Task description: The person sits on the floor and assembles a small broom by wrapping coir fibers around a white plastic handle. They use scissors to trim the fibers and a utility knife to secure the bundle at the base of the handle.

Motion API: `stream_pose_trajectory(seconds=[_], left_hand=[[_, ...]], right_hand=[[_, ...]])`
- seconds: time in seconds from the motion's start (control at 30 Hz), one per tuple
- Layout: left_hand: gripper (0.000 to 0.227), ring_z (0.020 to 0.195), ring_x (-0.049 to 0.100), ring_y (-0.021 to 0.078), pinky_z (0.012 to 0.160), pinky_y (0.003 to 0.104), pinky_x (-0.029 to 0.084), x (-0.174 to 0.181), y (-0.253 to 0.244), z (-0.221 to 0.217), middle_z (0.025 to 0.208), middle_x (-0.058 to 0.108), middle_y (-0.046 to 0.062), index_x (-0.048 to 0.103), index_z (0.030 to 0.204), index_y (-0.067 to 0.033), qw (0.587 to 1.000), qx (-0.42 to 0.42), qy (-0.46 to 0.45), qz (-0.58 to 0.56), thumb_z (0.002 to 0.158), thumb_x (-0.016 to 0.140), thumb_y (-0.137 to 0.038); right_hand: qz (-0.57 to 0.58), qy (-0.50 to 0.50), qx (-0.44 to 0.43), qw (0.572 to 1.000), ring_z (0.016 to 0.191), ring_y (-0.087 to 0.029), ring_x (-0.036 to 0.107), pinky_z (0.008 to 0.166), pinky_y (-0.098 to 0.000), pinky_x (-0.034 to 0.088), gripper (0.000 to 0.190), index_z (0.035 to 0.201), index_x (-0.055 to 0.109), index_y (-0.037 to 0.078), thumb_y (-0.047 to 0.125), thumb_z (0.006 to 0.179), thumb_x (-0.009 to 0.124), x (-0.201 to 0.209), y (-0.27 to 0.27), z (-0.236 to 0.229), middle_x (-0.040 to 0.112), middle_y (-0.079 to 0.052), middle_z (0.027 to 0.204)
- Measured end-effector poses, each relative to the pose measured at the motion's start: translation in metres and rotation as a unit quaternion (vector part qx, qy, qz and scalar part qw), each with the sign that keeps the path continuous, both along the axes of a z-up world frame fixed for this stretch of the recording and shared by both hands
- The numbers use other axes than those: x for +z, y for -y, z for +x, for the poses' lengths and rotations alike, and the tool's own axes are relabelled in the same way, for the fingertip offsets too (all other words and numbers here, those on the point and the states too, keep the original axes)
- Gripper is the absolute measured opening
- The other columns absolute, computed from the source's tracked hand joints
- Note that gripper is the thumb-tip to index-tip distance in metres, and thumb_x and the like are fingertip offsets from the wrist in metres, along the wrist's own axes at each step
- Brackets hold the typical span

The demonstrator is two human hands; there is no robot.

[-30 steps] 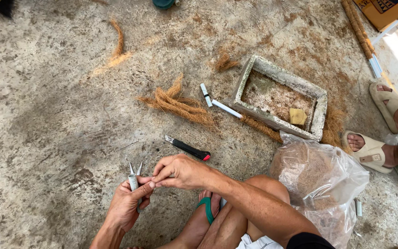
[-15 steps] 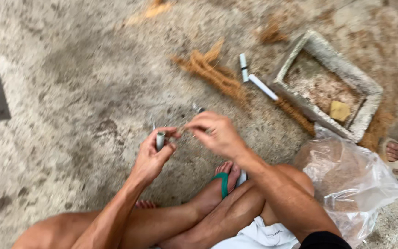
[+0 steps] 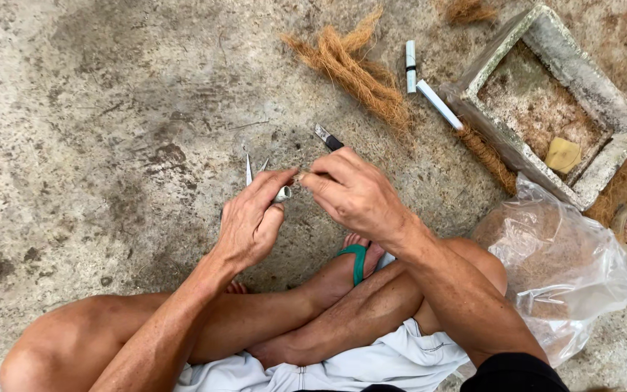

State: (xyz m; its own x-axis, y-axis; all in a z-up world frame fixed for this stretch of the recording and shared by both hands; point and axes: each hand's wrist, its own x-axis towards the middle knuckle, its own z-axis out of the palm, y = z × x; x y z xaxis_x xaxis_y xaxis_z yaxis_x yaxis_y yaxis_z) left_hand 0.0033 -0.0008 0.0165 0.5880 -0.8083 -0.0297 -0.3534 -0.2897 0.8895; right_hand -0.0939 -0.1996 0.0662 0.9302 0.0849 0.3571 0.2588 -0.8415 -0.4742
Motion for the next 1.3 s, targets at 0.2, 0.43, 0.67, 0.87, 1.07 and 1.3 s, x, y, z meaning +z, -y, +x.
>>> stream_pose_trajectory(seconds=[0.2, 0.43, 0.67, 0.87, 1.07, 1.3], left_hand=[[0.054, 0.095, 0.071, 0.0312, 0.080, 0.042, 0.058, 0.000, 0.002, -0.001, 0.127, 0.064, 0.014, 0.061, 0.136, -0.0035, 1.000, -0.006, 0.004, 0.017, 0.085, 0.044, -0.009], [0.040, 0.088, 0.072, 0.0280, 0.076, 0.039, 0.058, -0.002, -0.003, -0.003, 0.120, 0.067, 0.013, 0.068, 0.123, 0.0003, 0.999, -0.008, -0.009, -0.034, 0.089, 0.047, -0.005], [0.037, 0.086, 0.073, 0.0272, 0.075, 0.037, 0.058, 0.000, -0.004, -0.005, 0.112, 0.070, 0.013, 0.069, 0.121, 0.0005, 0.999, -0.006, -0.017, -0.051, 0.091, 0.049, -0.007], [0.035, 0.083, 0.073, 0.0278, 0.073, 0.037, 0.057, 0.002, -0.003, -0.005, 0.106, 0.072, 0.012, 0.073, 0.118, -0.0019, 0.999, -0.003, -0.028, -0.029, 0.090, 0.053, -0.009], [0.032, 0.088, 0.073, 0.0278, 0.078, 0.037, 0.057, 0.001, -0.004, -0.005, 0.106, 0.071, 0.014, 0.071, 0.119, 0.0007, 0.998, 0.005, -0.026, -0.050, 0.093, 0.055, -0.009], [0.029, 0.088, 0.074, 0.0253, 0.077, 0.034, 0.058, -0.002, -0.004, -0.005, 0.107, 0.072, 0.014, 0.072, 0.117, 0.0021, 0.997, 0.001, -0.037, -0.061, 0.095, 0.057, -0.010]], right_hand=[[0.121, -0.045, 0.073, 0.989, 0.095, -0.024, 0.066, 0.083, -0.0362, 0.056, 0.025, 0.106, 0.075, 0.005, -0.003, 0.083, 0.078, -0.012, -0.006, -0.001, 0.068, -0.006, 0.106], [0.307, -0.211, 0.015, 0.928, 0.102, -0.018, 0.071, 0.087, -0.0286, 0.057, 0.020, 0.114, 0.076, 0.007, 0.004, 0.094, 0.074, -0.022, 0.002, -0.002, 0.072, -0.006, 0.111], [0.295, -0.189, -0.010, 0.937, 0.097, -0.016, 0.073, 0.082, -0.0287, 0.060, 0.017, 0.105, 0.078, 0.008, 0.006, 0.089, 0.080, -0.021, 0.000, -0.003, 0.074, -0.006, 0.105], [0.305, -0.197, -0.005, 0.932, 0.094, -0.015, 0.076, 0.081, -0.0276, 0.062, 0.016, 0.103, 0.077, 0.009, 0.007, 0.088, 0.083, -0.015, 0.003, 0.000, 0.077, -0.003, 0.102], [0.305, -0.196, 0.035, 0.931, 0.097, -0.018, 0.070, 0.083, -0.0290, 0.058, 0.022, 0.110, 0.078, 0.006, 0.000, 0.089, 0.073, -0.006, 0.005, -0.001, 0.071, -0.008, 0.108], [0.340, -0.296, -0.072, 0.890, 0.086, -0.011, 0.073, 0.077, -0.0255, 0.060, 0.016, 0.101, 0.076, 0.007, 0.011, 0.086, 0.082, -0.011, 0.005, 0.001, 0.077, -0.002, 0.094]])
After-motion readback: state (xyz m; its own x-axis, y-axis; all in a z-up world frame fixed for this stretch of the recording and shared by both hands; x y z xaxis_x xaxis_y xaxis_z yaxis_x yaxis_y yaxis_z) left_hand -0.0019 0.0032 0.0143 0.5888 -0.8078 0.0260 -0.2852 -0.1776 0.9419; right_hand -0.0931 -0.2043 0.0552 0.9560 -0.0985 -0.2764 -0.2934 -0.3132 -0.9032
